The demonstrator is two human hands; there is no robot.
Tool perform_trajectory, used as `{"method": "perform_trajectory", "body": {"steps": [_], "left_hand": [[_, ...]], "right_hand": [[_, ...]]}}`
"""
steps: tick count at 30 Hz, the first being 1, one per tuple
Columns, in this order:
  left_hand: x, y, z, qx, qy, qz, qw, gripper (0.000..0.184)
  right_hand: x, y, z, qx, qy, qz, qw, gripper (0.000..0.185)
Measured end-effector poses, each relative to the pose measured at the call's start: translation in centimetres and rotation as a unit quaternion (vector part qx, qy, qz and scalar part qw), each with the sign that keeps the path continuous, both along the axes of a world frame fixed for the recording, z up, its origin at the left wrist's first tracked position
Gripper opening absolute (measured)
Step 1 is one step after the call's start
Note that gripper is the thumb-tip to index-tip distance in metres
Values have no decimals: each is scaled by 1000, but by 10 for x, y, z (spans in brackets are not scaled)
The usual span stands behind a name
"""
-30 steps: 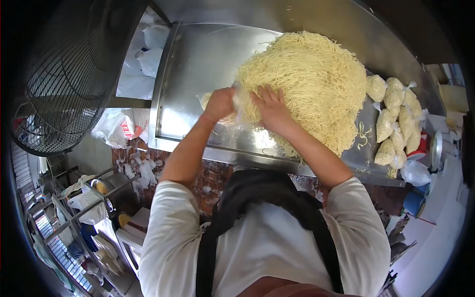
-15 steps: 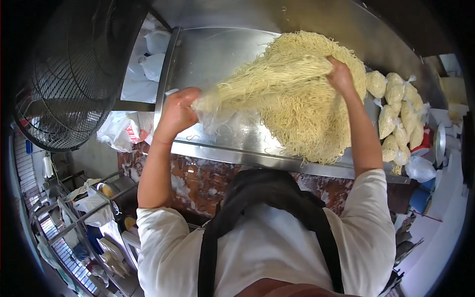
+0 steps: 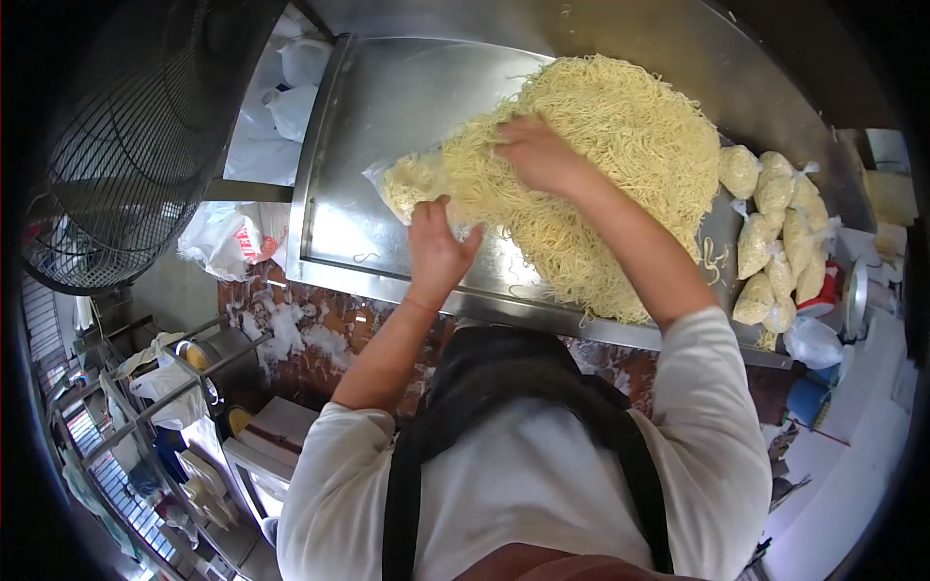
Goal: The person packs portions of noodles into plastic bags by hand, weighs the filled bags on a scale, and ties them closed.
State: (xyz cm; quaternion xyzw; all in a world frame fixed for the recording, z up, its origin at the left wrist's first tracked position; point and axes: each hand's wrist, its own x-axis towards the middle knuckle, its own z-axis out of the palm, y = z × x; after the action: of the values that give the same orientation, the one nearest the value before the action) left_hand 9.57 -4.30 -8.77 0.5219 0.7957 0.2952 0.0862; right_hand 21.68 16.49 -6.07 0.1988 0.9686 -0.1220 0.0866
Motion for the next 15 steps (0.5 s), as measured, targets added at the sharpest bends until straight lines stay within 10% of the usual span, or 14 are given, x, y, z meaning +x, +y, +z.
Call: {"method": "perform_trajectory", "body": {"steps": [4,7,10,15], "left_hand": [[-24,7,-64,17,9,52,998,27],[-36,2,-49,-14,-215,69,974,20],[-4,14,-20,85,-315,-4,945,11],[23,23,22,164,-554,-62,814,10]], "right_hand": [[-54,-17,-61,-88,-16,36,995,63],[-79,-17,-58,-226,0,-1,974,49],[-98,-18,-131,-313,210,77,923,38],[-60,-56,-36,-605,50,-193,771,34]]}}
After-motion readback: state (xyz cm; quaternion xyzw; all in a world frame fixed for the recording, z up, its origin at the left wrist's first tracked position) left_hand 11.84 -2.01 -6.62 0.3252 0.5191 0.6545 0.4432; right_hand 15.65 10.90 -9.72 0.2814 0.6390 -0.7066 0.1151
